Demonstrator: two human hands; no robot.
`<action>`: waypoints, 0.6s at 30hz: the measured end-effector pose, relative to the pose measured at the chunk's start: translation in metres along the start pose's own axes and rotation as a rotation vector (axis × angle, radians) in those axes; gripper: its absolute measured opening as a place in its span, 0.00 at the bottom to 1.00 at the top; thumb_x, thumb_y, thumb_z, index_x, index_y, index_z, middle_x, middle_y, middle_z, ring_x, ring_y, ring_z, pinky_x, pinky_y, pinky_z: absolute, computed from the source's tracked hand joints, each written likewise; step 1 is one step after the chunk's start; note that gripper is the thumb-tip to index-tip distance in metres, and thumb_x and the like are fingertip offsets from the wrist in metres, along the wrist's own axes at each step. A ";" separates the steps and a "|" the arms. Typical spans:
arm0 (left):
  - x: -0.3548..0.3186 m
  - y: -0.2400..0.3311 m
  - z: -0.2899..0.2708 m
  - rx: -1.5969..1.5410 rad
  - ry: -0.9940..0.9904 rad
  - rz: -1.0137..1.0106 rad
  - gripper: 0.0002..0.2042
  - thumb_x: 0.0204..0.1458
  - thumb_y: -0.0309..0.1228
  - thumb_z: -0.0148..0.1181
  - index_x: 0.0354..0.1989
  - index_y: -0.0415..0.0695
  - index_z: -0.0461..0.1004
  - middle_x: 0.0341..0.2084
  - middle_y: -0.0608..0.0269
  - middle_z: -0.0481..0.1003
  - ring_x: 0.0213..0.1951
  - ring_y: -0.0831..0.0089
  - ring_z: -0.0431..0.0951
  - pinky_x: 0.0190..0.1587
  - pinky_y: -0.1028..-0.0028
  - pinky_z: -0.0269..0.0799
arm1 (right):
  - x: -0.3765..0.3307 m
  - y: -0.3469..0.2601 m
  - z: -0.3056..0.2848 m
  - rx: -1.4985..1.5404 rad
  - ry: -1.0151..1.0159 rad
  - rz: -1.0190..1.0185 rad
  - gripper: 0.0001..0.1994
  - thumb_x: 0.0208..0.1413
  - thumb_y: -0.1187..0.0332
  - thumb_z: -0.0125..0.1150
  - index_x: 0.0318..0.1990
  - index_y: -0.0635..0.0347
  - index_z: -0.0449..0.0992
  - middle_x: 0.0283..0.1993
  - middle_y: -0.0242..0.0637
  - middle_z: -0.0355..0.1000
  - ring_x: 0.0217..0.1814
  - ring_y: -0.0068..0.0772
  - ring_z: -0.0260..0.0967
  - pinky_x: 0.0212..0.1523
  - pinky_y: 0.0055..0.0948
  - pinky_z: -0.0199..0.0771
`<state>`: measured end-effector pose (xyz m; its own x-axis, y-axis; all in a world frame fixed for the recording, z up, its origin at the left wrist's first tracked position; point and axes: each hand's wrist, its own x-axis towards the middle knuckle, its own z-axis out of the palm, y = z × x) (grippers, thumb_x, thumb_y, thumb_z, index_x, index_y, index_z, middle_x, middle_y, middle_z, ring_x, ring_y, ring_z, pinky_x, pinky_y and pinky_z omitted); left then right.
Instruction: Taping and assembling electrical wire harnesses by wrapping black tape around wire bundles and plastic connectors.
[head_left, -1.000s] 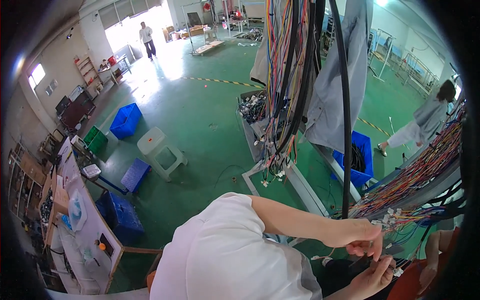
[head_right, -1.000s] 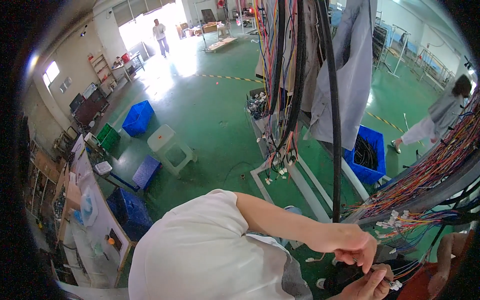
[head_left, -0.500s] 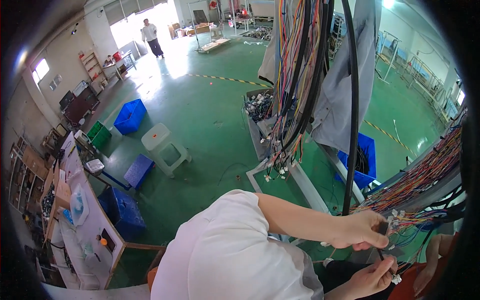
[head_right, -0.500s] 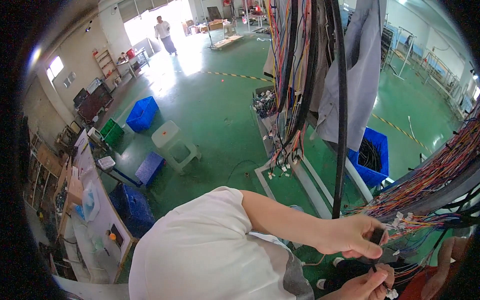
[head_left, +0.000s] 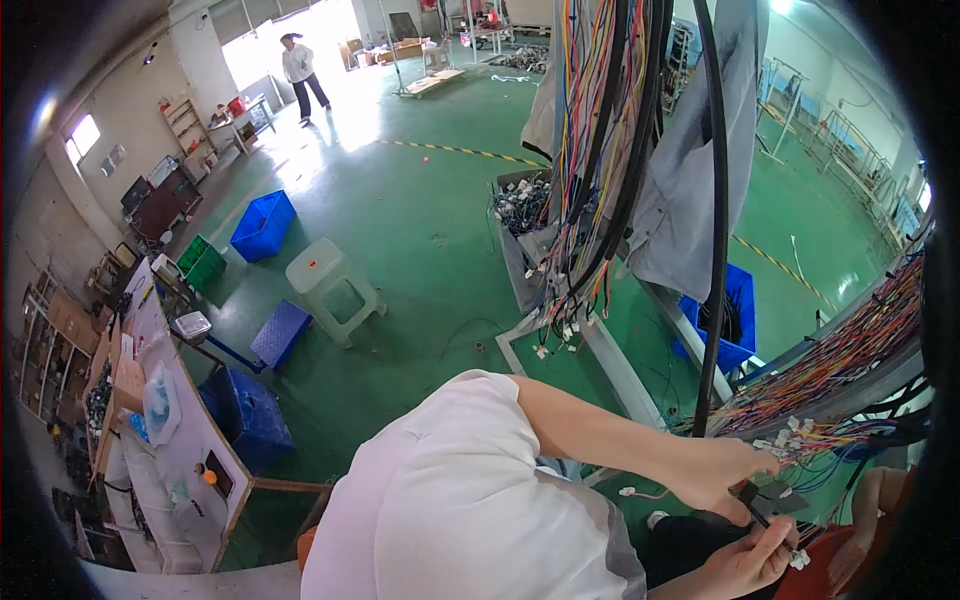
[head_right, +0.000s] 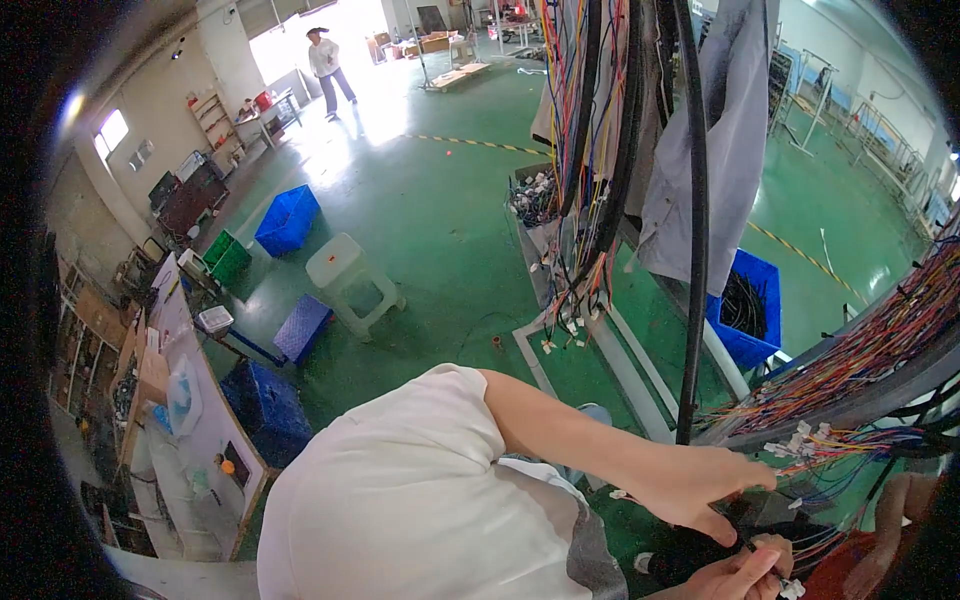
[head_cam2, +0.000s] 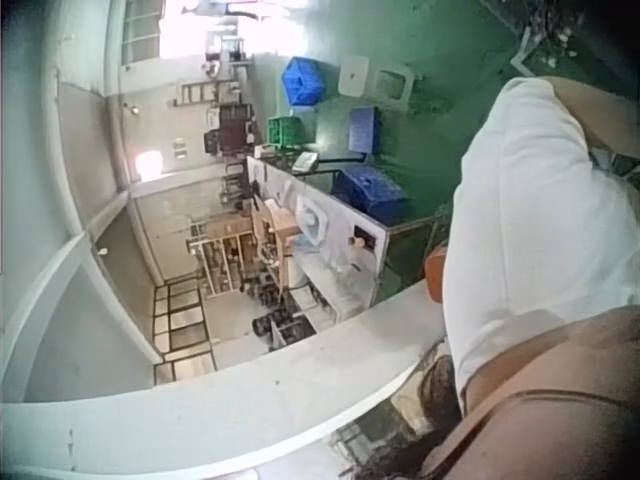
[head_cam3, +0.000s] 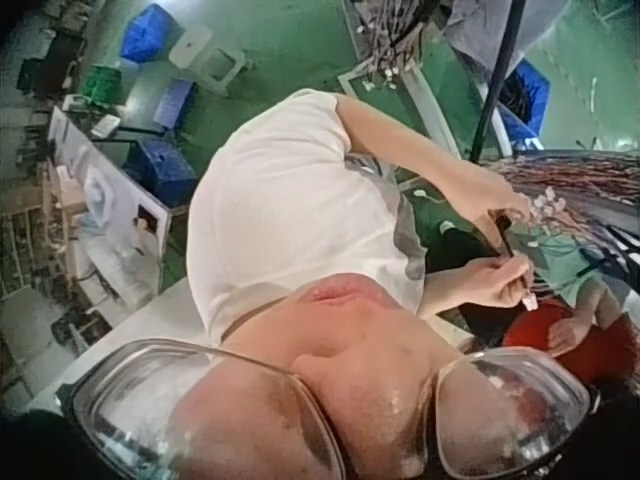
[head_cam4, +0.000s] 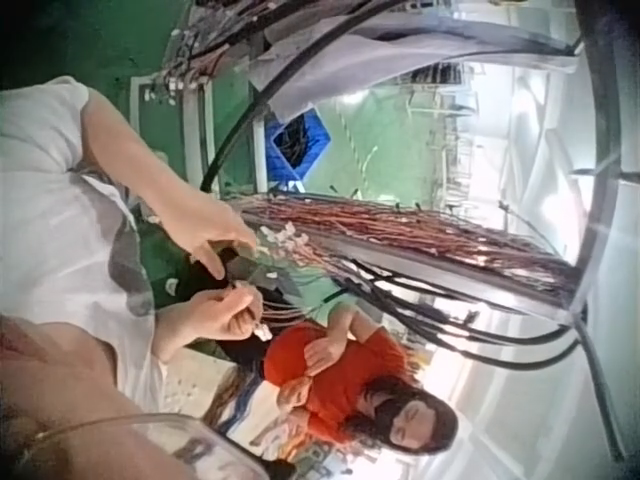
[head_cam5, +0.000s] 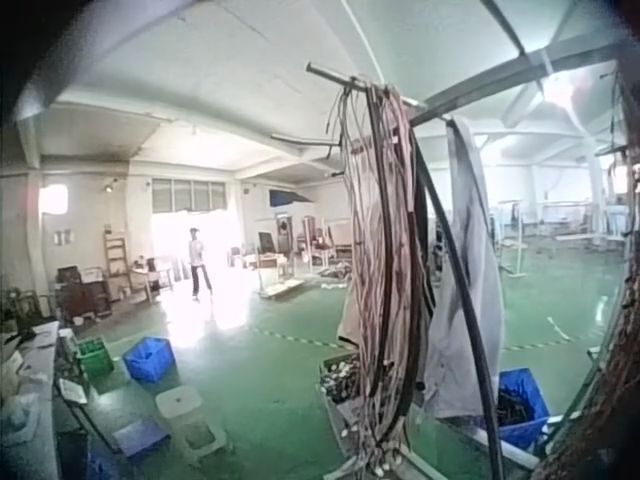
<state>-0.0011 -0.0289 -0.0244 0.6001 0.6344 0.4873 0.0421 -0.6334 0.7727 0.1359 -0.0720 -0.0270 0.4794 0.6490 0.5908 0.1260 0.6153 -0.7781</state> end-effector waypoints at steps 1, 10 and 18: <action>0.002 0.008 -0.005 -0.077 -0.100 -0.193 0.27 0.37 0.32 0.61 0.45 0.35 0.56 0.27 0.50 0.66 0.26 0.53 0.68 0.29 0.65 0.62 | -0.001 0.006 -0.003 -0.008 -0.017 -0.023 0.22 0.49 0.71 0.53 0.07 0.57 0.54 0.10 0.26 0.44 0.12 0.17 0.37 0.17 0.22 0.36; 0.010 0.000 -0.004 -0.948 -0.114 -0.425 0.27 0.36 0.28 0.64 0.43 0.36 0.56 0.21 0.62 0.66 0.21 0.75 0.67 0.22 0.77 0.62 | 0.006 0.001 -0.001 0.134 0.091 0.092 0.15 0.51 0.69 0.51 0.14 0.61 0.62 0.13 0.26 0.50 0.16 0.19 0.43 0.17 0.21 0.41; 0.006 0.013 0.002 -0.284 0.061 0.587 0.14 0.33 0.32 0.65 0.27 0.41 0.68 0.23 0.63 0.64 0.25 0.73 0.64 0.25 0.78 0.60 | 0.025 0.000 -0.027 0.491 -0.142 0.291 0.13 0.54 0.70 0.48 0.18 0.61 0.61 0.17 0.29 0.54 0.16 0.15 0.39 0.18 0.18 0.39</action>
<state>0.0046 -0.0337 -0.0124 0.4126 0.2477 0.8766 -0.4962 -0.7459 0.4443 0.1709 -0.0678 -0.0177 0.3083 0.8552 0.4165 -0.4264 0.5157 -0.7431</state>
